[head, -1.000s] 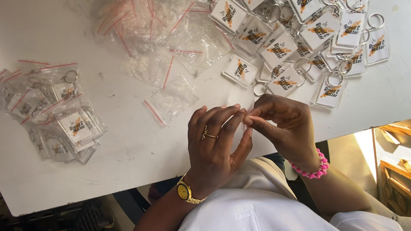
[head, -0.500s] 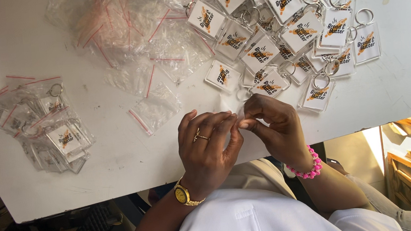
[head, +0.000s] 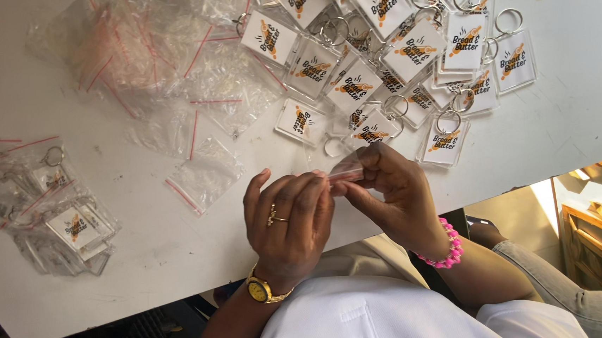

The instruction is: The person places square keychains into small clear plastic bags and seals them. The person repeatedly picks up a keychain, inserts it into a bag, and seals the bag, stacking the finished packages on the table.

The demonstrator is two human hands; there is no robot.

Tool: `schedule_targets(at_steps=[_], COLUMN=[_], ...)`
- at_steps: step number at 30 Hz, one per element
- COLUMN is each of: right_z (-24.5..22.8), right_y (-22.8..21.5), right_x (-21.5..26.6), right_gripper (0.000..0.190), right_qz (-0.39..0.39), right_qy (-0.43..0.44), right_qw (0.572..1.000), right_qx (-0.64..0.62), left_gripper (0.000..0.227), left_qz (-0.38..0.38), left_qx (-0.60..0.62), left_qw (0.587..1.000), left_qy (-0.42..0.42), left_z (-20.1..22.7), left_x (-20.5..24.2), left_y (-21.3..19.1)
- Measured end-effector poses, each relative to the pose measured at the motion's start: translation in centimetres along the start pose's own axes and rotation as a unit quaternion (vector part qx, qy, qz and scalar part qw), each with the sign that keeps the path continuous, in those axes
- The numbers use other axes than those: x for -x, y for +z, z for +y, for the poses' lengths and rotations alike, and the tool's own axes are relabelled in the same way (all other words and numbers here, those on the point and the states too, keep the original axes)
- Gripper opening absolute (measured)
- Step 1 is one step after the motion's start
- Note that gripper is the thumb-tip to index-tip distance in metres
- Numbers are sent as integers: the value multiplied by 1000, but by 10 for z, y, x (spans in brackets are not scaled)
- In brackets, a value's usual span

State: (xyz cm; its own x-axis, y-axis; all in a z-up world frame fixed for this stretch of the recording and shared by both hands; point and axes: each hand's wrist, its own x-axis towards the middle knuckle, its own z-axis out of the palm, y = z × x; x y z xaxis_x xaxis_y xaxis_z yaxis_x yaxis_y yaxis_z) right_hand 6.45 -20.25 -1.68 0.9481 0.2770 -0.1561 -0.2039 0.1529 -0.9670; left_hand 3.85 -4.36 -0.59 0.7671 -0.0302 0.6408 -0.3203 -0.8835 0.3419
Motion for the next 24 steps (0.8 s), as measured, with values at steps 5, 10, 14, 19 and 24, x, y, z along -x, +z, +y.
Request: schedule_targets(at_steps=[5, 10, 14, 19, 24], right_z=[-45, -39, -29, -31, -36], right_y=[-28, -78, -83, -81, -85], right_x=[6, 10, 9, 5, 2], right_gripper=[13, 40, 69, 70, 31], right_qz=[97, 154, 151, 131, 132], right_qy=[-109, -80, -21, -10, -73], right_qw=[946, 828, 783, 809, 840], right_qx=[290, 534, 602, 573, 521], left_gripper=[7, 8, 11, 9, 10], left_qz=[-39, -50, -46, -49, -58], left_qx=[-1, -29, -27, -33, -15], left_qw=[999, 998, 999, 998, 998], left_qy=[-17, -16, -11, -8, -12], left_z=[-8, -13, -12, -12, -14], left_x=[-10, -15, -14, -13, -13], left_y=[-12, -13, -8, -5, -5])
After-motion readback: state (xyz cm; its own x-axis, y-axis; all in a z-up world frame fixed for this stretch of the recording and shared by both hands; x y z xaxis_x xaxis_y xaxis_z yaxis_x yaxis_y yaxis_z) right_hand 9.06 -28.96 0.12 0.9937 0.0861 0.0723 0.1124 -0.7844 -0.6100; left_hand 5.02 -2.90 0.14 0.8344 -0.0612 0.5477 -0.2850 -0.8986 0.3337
